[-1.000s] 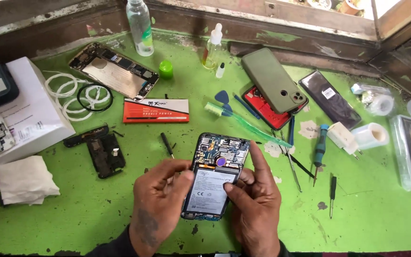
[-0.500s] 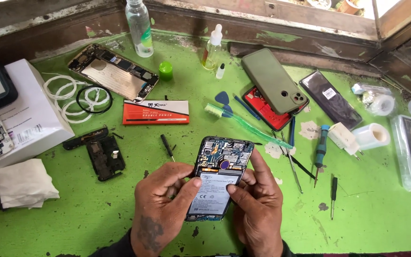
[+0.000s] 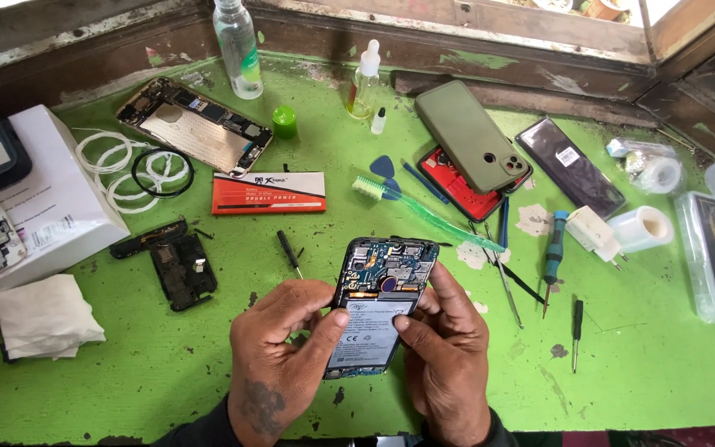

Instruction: The person cleans the internal components of a disassembled smartphone using a toothbrush and liquid from a bottle. They then use their fingers to adjust and connect small ribbon cables and connectors on the motherboard.

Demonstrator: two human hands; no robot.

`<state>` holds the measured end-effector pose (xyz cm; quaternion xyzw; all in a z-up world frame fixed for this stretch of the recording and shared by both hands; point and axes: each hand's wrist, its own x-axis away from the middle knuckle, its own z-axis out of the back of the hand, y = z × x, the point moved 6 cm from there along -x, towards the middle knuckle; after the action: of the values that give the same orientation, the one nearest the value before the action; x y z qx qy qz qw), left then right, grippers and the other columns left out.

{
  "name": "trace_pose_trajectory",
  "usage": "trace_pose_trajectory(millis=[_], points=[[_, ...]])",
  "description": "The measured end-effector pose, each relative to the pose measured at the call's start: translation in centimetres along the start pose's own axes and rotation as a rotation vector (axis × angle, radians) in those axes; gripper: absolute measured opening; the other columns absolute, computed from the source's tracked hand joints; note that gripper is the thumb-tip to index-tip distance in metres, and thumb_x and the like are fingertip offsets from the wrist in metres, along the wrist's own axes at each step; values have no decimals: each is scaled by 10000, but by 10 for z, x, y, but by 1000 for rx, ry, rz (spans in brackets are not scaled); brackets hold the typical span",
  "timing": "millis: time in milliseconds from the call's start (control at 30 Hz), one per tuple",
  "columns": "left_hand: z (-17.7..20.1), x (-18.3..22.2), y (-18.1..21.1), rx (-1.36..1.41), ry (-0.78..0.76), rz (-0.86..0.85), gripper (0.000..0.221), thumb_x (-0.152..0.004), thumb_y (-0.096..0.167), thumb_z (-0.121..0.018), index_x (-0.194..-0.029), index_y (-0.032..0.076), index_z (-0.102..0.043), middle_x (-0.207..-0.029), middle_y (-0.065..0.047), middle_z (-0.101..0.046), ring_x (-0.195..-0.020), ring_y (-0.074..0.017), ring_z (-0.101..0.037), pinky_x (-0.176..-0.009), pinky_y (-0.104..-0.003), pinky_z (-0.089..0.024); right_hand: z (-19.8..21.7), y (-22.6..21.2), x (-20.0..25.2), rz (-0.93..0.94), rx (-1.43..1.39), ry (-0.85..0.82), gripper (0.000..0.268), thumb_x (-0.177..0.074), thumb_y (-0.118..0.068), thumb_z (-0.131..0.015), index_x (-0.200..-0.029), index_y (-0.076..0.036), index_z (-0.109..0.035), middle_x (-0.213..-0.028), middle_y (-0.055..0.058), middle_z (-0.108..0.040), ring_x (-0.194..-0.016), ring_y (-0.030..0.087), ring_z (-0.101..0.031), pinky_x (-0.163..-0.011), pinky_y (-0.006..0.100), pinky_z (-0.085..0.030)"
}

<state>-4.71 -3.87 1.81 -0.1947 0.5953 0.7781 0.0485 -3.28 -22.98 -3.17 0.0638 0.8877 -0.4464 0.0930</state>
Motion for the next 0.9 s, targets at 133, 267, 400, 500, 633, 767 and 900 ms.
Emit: trace_pose_trajectory(millis=[133,267,400,500,633,767,900], points=[[0,0,3,18,-8,-7,157,-898,188,-710,-966,48,-733,-904,-51,-734,-646,-133,-618,-553,-297,-539,5,1,2,-20,1,26,702,-856,198,-646,-1501,-47,-519,-1190,227,-749,-1049,329,-719,-823,496,-599],[0,3,-2,-1,1,-44,191,-899,206,-718,-1004,46,-726,-955,-76,-746,-687,-155,-666,-572,-314,-601,2,0,0,-28,6,31,688,-856,191,-644,-1494,-36,-524,-1223,235,-735,-1061,330,-717,-833,486,-595],[0,3,-2,-1,10,-30,198,-889,213,-733,-999,48,-729,-949,-68,-746,-656,-144,-624,-553,-320,-558,1,1,0,-47,-10,61,704,-837,181,-648,-1501,-1,-503,-1213,250,-731,-1029,330,-719,-823,474,-596],[1,1,4,29,26,-53,139,-914,179,-676,-1009,85,-715,-924,-62,-776,-637,-126,-696,-505,-269,-612,-2,-3,-1,-43,4,58,688,-844,175,-650,-1494,-5,-515,-1203,223,-742,-1027,315,-715,-802,459,-600],[1,0,5,62,20,-54,154,-929,166,-658,-1036,67,-708,-954,-87,-784,-741,-181,-808,-577,-275,-671,-1,-2,-1,-61,29,89,700,-833,173,-644,-1497,-1,-509,-1193,224,-745,-1010,310,-720,-803,459,-605],[3,3,-4,114,70,-2,155,-922,153,-698,-1058,82,-722,-896,-58,-793,-700,-116,-744,-576,-250,-614,1,-1,-1,-57,11,94,716,-825,184,-643,-1497,-26,-516,-1229,241,-729,-1057,325,-718,-864,477,-591],[7,4,-8,113,131,-10,158,-906,45,-734,-1060,76,-725,-916,-46,-774,-642,-49,-575,-567,-192,-516,1,0,-1,-64,22,100,722,-824,195,-633,-1503,-15,-504,-1237,239,-724,-1051,317,-716,-850,458,-600]])
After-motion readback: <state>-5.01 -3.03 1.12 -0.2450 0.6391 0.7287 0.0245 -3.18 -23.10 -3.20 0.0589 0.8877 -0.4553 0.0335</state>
